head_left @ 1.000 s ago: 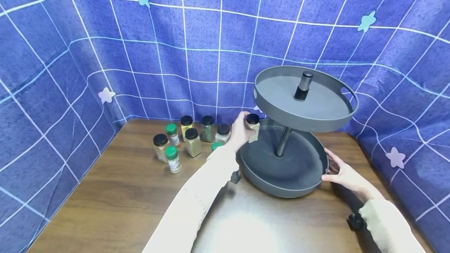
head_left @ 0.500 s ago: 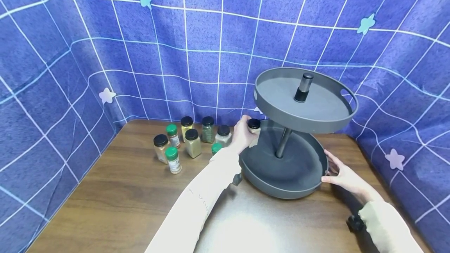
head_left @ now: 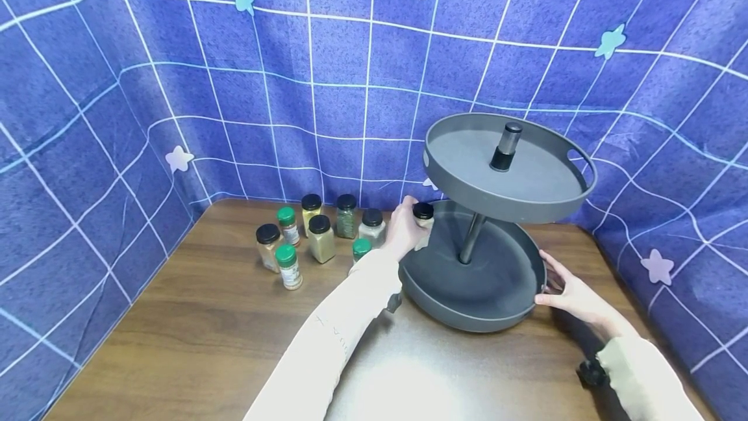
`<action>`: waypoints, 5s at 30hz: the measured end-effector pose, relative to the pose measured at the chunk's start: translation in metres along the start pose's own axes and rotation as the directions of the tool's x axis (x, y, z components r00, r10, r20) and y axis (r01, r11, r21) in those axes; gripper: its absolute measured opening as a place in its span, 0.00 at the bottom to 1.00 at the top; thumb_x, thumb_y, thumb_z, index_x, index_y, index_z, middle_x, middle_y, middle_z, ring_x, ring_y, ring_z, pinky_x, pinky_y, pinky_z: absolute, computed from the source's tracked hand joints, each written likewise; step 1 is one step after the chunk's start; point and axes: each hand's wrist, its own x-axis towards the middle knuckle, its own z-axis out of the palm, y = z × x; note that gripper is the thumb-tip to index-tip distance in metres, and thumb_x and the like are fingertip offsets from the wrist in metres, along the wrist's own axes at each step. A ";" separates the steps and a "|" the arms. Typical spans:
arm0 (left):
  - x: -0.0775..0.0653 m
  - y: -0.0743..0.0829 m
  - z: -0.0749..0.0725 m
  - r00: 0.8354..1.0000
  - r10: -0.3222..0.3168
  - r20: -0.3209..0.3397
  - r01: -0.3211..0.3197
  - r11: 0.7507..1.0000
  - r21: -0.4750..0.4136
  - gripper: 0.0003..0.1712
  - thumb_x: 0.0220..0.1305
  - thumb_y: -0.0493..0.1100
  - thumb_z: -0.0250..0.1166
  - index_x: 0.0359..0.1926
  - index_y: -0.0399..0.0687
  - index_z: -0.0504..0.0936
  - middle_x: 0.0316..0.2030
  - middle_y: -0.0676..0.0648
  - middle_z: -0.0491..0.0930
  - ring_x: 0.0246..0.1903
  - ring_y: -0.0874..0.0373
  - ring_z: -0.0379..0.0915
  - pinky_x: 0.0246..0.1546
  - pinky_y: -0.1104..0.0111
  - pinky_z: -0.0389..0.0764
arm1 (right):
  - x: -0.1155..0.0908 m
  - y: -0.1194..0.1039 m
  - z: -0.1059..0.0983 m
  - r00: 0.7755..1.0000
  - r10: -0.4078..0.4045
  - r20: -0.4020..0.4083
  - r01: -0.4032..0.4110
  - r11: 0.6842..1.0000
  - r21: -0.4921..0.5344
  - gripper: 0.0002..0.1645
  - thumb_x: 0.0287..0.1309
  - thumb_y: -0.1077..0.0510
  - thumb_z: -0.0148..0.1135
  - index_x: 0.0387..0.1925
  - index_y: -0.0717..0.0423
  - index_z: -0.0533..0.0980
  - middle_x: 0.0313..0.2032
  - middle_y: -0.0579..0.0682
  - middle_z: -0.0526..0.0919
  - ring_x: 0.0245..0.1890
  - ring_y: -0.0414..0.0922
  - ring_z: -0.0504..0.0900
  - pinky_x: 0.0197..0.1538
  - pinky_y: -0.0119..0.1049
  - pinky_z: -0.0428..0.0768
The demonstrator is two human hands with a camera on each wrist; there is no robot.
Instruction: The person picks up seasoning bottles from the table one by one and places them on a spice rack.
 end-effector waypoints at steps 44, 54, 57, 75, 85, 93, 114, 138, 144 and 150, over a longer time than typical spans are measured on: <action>0.000 0.028 -0.065 0.965 -0.012 0.264 0.017 1.000 -0.018 0.39 0.43 0.48 0.75 0.57 0.47 0.71 0.51 0.37 0.75 0.52 0.47 0.71 0.52 0.58 0.73 | -0.002 -0.007 0.005 1.000 -0.010 -0.009 0.009 0.999 -0.034 0.56 0.49 0.71 0.66 0.71 0.68 0.41 0.60 0.79 0.54 0.55 0.20 0.65 0.52 0.15 0.69; -0.009 0.030 -0.095 0.945 0.064 0.322 -0.050 0.997 -0.052 0.39 0.43 0.47 0.73 0.59 0.49 0.70 0.53 0.41 0.75 0.55 0.48 0.70 0.54 0.57 0.71 | -0.002 -0.008 0.003 1.000 -0.018 -0.009 0.017 0.999 -0.049 0.55 0.50 0.70 0.66 0.71 0.68 0.41 0.60 0.74 0.57 0.55 0.22 0.67 0.52 0.16 0.70; -0.012 0.030 -0.102 0.942 0.086 0.325 -0.069 0.996 -0.063 0.39 0.44 0.48 0.73 0.59 0.50 0.70 0.53 0.41 0.75 0.56 0.48 0.70 0.55 0.55 0.71 | -0.002 -0.009 0.003 1.000 -0.007 -0.015 0.007 0.999 -0.044 0.55 0.50 0.70 0.66 0.71 0.68 0.41 0.60 0.76 0.56 0.55 0.22 0.67 0.52 0.16 0.69; -0.048 0.000 -0.147 0.938 0.227 0.262 -0.170 0.960 -0.221 0.38 0.46 0.46 0.75 0.59 0.48 0.71 0.56 0.44 0.74 0.57 0.46 0.68 0.61 0.56 0.67 | -0.001 -0.004 0.015 0.998 0.054 -0.011 -0.054 0.998 -0.021 0.56 0.51 0.66 0.67 0.72 0.63 0.41 0.64 0.75 0.53 0.56 0.21 0.62 0.53 0.14 0.66; -0.068 -0.030 -0.152 0.957 0.206 0.204 -0.129 0.933 -0.336 0.38 0.47 0.42 0.75 0.60 0.49 0.70 0.57 0.41 0.73 0.59 0.46 0.67 0.59 0.50 0.68 | -0.004 -0.008 0.014 0.997 0.070 -0.031 -0.072 0.993 -0.089 0.56 0.52 0.64 0.67 0.72 0.63 0.41 0.64 0.75 0.56 0.62 0.43 0.66 0.52 0.14 0.66; -0.082 -0.057 -0.141 0.983 0.125 0.136 -0.072 0.938 -0.340 0.39 0.47 0.45 0.75 0.61 0.50 0.70 0.56 0.39 0.73 0.58 0.48 0.68 0.57 0.49 0.70 | -0.008 -0.012 0.014 0.995 0.097 -0.015 -0.098 0.992 -0.079 0.56 0.53 0.66 0.65 0.72 0.63 0.39 0.65 0.76 0.53 0.61 0.75 0.53 0.51 0.13 0.64; -0.086 -0.100 -0.101 0.988 -0.067 0.141 0.133 0.834 -0.536 0.35 0.47 0.37 0.74 0.58 0.45 0.70 0.51 0.39 0.76 0.52 0.42 0.72 0.59 0.47 0.67 | -0.005 -0.012 0.012 1.000 0.000 -0.023 0.000 0.999 -0.033 0.55 0.51 0.70 0.65 0.71 0.68 0.39 0.62 0.80 0.51 0.55 0.18 0.61 0.53 0.13 0.65; -0.084 -0.106 -0.084 0.982 -0.100 0.161 0.168 0.853 -0.495 0.24 0.52 0.40 0.72 0.50 0.46 0.73 0.46 0.43 0.79 0.48 0.53 0.73 0.55 0.56 0.72 | -0.005 -0.011 0.014 0.999 -0.027 -0.027 0.026 0.999 -0.026 0.55 0.51 0.72 0.64 0.70 0.69 0.39 0.62 0.80 0.51 0.55 0.19 0.62 0.52 0.13 0.66; -0.084 -0.103 -0.085 0.982 -0.080 0.172 0.157 0.851 -0.500 0.24 0.53 0.39 0.71 0.50 0.45 0.73 0.46 0.43 0.79 0.48 0.53 0.73 0.55 0.56 0.72 | -0.006 -0.010 0.014 0.999 -0.028 -0.037 0.026 0.998 -0.056 0.55 0.51 0.71 0.65 0.70 0.70 0.40 0.61 0.80 0.52 0.55 0.18 0.62 0.52 0.12 0.66; -0.084 -0.101 -0.084 0.981 -0.086 0.172 0.162 0.853 -0.495 0.23 0.53 0.38 0.70 0.49 0.45 0.73 0.46 0.43 0.79 0.48 0.53 0.73 0.55 0.57 0.72 | -0.007 -0.011 0.014 0.998 -0.034 -0.044 0.031 0.997 -0.069 0.55 0.50 0.71 0.65 0.70 0.70 0.40 0.60 0.80 0.54 0.55 0.19 0.62 0.52 0.13 0.66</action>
